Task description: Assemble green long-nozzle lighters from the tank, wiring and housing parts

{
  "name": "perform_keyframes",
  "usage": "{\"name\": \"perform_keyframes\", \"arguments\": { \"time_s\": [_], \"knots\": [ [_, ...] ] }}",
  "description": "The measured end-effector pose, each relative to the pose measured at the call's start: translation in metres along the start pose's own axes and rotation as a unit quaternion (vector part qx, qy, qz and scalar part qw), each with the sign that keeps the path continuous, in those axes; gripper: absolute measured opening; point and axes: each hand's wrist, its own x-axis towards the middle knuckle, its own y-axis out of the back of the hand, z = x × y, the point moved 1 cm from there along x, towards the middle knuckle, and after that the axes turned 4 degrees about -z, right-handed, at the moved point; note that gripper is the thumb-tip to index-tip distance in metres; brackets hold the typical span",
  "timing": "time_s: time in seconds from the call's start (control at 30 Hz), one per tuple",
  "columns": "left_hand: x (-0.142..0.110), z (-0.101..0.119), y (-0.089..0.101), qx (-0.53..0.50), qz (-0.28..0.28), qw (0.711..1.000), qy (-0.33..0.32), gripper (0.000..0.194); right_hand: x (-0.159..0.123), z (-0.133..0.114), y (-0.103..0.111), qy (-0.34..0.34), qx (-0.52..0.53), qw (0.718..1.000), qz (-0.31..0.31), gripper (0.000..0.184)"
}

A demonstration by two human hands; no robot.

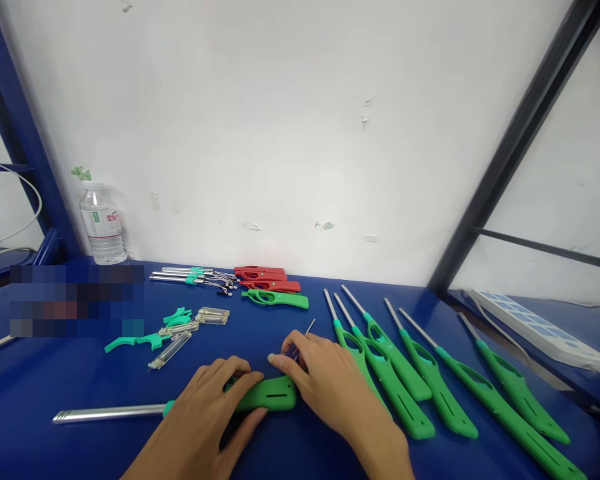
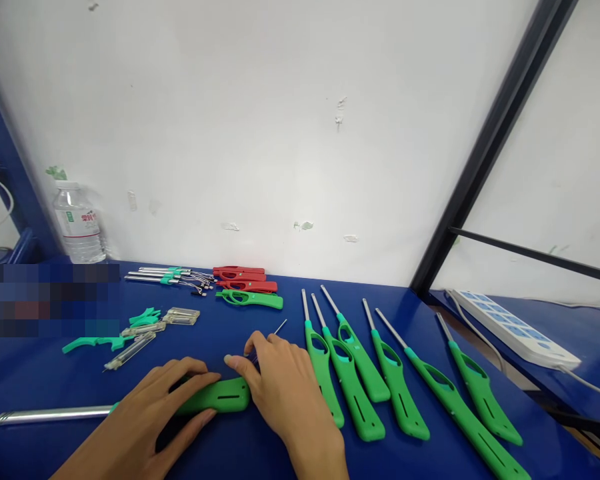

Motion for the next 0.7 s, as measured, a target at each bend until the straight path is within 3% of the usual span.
{"name": "perform_keyframes", "arguments": {
  "time_s": [0.7],
  "knots": [
    [0.0022, 0.0010, 0.0028, -0.002, 0.005, 1.000, -0.005, 0.032, -0.0002, -0.0014, 0.0015, -0.007, 0.000, 1.000, -0.008, 0.028]
  ]
}}
